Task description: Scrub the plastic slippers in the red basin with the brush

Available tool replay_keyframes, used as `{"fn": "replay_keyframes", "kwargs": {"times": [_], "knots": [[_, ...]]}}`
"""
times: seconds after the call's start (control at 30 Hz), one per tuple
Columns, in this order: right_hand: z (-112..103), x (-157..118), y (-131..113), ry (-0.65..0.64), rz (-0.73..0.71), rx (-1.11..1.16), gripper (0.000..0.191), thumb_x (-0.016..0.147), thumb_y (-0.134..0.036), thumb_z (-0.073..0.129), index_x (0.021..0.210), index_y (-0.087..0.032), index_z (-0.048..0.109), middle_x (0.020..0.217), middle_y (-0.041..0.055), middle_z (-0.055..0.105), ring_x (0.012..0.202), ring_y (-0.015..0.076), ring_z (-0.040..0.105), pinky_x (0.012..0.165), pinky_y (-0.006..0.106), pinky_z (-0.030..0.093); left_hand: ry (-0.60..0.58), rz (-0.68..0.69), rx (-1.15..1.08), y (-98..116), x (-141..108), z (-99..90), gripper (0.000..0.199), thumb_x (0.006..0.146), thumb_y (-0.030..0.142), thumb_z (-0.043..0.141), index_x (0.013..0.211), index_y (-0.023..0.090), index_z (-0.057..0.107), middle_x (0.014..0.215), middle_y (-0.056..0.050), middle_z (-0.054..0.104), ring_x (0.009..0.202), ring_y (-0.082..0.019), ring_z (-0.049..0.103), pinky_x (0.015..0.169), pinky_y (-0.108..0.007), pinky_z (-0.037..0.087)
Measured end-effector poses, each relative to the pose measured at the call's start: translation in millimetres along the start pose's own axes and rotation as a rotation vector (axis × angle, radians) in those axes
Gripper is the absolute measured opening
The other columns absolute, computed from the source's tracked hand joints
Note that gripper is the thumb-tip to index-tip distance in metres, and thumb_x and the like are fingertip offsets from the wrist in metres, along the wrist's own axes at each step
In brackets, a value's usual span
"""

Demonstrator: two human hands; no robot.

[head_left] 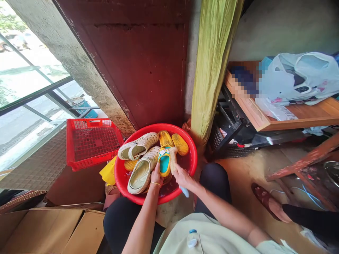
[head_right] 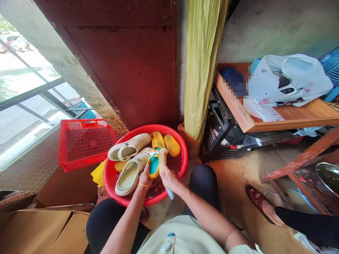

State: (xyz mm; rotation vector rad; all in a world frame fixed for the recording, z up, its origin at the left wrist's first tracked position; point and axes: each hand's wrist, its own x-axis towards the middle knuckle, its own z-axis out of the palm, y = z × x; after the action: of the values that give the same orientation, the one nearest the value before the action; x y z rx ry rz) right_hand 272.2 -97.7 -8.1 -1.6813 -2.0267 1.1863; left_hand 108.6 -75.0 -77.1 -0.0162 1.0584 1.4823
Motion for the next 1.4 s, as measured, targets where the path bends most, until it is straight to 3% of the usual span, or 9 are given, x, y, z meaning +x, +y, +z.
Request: {"fn": "replay_keyframes", "kwargs": {"times": [0.13, 0.27, 0.43, 0.63, 0.8, 0.9, 1.07, 1.27, 1.4], "knots": [[22, -15, 5, 0.023, -0.100, 0.016, 0.055, 0.108, -0.033, 0.037, 0.162, -0.020, 0.040, 0.134, 0.0148, 0.072, 0.115, 0.0262, 0.072, 0.099, 0.035, 0.053, -0.023, -0.077, -0.055, 0, 3, -0.3, 0.029, 0.099, 0.025, 0.064, 0.121, 0.007, 0.069, 0.092, -0.010, 0.080, 0.068, -0.016, 0.075, 0.072, -0.026, 0.065], [7, 22, 0, 0.169, -0.024, -0.017, 0.053, 0.107, -0.034, 0.039, 0.159, -0.024, 0.046, 0.142, 0.0110, 0.069, 0.120, 0.0272, 0.071, 0.104, 0.038, 0.053, -0.082, -0.148, -0.019, 6, -1, -2.2, 0.029, 0.091, 0.012, 0.068, 0.120, 0.008, 0.070, 0.091, -0.009, 0.080, 0.070, -0.016, 0.077, 0.073, -0.023, 0.064], [-27, 53, 15, 0.146, 0.063, 0.071, 0.055, 0.105, -0.037, 0.043, 0.159, -0.026, 0.045, 0.108, 0.0074, 0.080, 0.077, 0.0195, 0.075, 0.067, 0.027, 0.060, -0.156, -0.114, 0.090, 9, -14, -3.5, 0.040, 0.082, 0.017, 0.079, 0.120, 0.012, 0.069, 0.091, -0.009, 0.079, 0.077, -0.021, 0.078, 0.073, -0.028, 0.064], [-34, 41, 52, 0.155, 0.099, 0.322, 0.056, 0.102, -0.041, 0.044, 0.155, -0.022, 0.047, 0.064, -0.0047, 0.062, 0.042, 0.0104, 0.053, 0.041, 0.018, 0.043, -0.287, 0.400, 0.525, 30, -25, 11.9, 0.050, 0.073, 0.032, 0.083, 0.119, 0.019, 0.071, 0.106, -0.006, 0.077, 0.099, -0.025, 0.072, 0.091, -0.035, 0.058], [-30, 41, 62, 0.189, 0.051, 0.471, 0.064, 0.099, -0.055, 0.045, 0.154, -0.022, 0.044, 0.063, -0.0066, 0.059, 0.040, 0.0114, 0.052, 0.040, 0.020, 0.043, -0.280, 0.928, 0.997, 91, -22, 26.3, 0.046, 0.084, 0.032, 0.065, 0.128, 0.019, 0.068, 0.119, -0.009, 0.074, 0.110, -0.029, 0.068, 0.102, -0.040, 0.051], [-28, 41, 63, 0.187, 0.033, 0.496, 0.068, 0.098, -0.055, 0.047, 0.156, -0.022, 0.042, 0.064, -0.0062, 0.060, 0.041, 0.0115, 0.053, 0.041, 0.020, 0.044, -0.131, 1.111, 1.400, 131, -15, 24.6, 0.047, 0.086, 0.026, 0.058, 0.132, 0.020, 0.067, 0.123, -0.011, 0.073, 0.115, -0.030, 0.066, 0.105, -0.043, 0.049], [-26, 39, 64, 0.190, 0.031, 0.463, 0.068, 0.099, -0.054, 0.046, 0.159, -0.022, 0.040, 0.069, -0.0043, 0.064, 0.046, 0.0116, 0.055, 0.044, 0.021, 0.047, 0.081, 1.042, 1.856, 162, 7, 1.4, 0.052, 0.085, 0.021, 0.055, 0.137, 0.019, 0.065, 0.125, -0.016, 0.072, 0.119, -0.035, 0.065, 0.104, -0.047, 0.048], [-27, 38, 64, 0.190, 0.004, 0.400, 0.063, 0.101, -0.046, 0.045, 0.159, -0.020, 0.041, 0.072, -0.0021, 0.066, 0.051, 0.0124, 0.057, 0.048, 0.020, 0.047, 0.167, 0.868, 1.899, 171, 12, -16.5, 0.057, 0.090, 0.033, 0.056, 0.144, 0.016, 0.055, 0.132, -0.020, 0.069, 0.123, -0.036, 0.064, 0.105, -0.050, 0.048], [-27, 39, 65, 0.197, -0.041, 0.366, 0.064, 0.101, -0.047, 0.045, 0.158, -0.018, 0.043, 0.075, -0.0010, 0.068, 0.054, 0.0128, 0.059, 0.052, 0.021, 0.049, 0.010, 1.112, 1.828, 143, -16, -4.7, 0.060, 0.090, 0.033, 0.056, 0.146, 0.014, 0.053, 0.147, -0.021, 0.059, 0.141, -0.037, 0.050, 0.118, -0.054, 0.036]]}}
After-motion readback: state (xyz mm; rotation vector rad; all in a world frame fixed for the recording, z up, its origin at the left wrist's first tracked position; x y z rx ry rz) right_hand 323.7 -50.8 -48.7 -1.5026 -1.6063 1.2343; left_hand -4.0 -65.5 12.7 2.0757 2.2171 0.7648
